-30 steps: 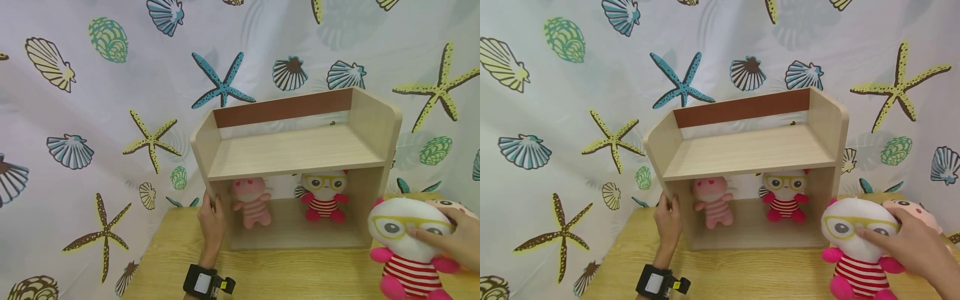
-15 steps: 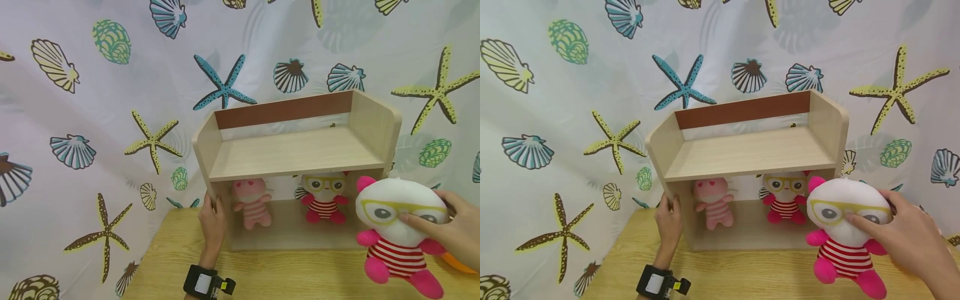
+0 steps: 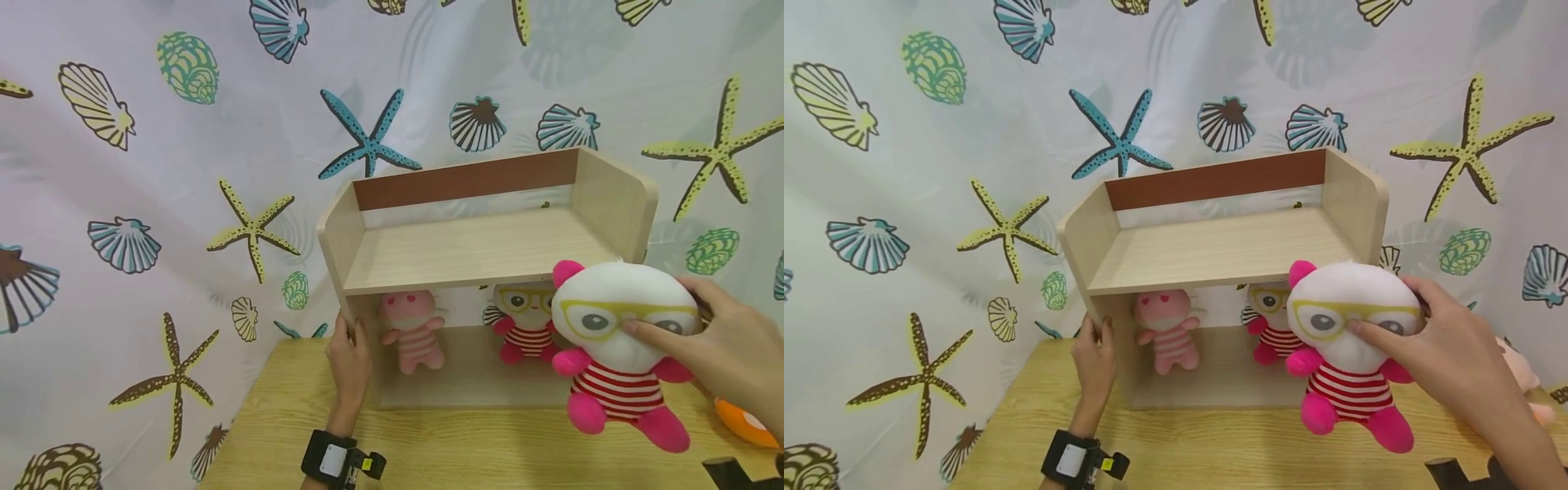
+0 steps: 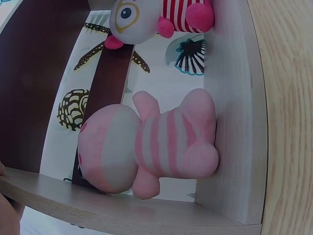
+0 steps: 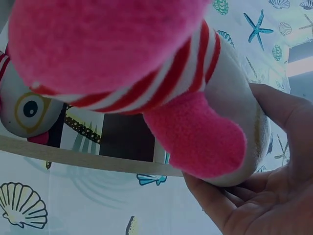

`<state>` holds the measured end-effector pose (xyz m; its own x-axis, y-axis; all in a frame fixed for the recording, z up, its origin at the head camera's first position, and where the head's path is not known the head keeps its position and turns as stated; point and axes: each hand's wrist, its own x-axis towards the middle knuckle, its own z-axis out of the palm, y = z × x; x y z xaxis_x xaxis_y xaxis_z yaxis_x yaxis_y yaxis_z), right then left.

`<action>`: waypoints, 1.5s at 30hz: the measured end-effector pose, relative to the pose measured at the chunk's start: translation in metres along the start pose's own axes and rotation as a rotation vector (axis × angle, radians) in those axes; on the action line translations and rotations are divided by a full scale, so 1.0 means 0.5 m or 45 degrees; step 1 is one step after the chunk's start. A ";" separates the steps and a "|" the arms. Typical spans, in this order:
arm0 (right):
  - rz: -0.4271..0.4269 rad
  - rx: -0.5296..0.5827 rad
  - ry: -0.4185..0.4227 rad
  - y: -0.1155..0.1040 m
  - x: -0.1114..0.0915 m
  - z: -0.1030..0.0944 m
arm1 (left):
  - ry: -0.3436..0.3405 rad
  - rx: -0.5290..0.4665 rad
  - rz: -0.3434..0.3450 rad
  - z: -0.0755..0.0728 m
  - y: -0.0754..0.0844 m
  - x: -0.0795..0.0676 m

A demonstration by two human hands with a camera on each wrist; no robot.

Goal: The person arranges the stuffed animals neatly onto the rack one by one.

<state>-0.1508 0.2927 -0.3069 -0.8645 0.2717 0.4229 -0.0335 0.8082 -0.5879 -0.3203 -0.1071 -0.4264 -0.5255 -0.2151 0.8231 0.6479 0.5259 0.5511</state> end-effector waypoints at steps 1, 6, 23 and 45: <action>-0.003 -0.008 -0.002 -0.004 0.002 -0.002 | -0.003 0.002 -0.001 0.001 0.001 0.000; -0.015 -0.026 -0.027 -0.027 0.015 -0.011 | -0.008 -0.007 0.010 0.004 0.003 0.004; -0.199 0.155 -0.006 -0.119 0.055 0.007 | 0.008 0.015 0.001 -0.002 -0.003 -0.005; -0.340 0.354 0.125 -0.206 0.117 0.040 | -0.002 -0.021 0.007 -0.001 -0.002 0.003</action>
<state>-0.2082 0.2150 -0.2355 -0.7555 0.1303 0.6421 -0.3971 0.6884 -0.6069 -0.3216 -0.1082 -0.4256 -0.5227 -0.2108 0.8260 0.6598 0.5135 0.5486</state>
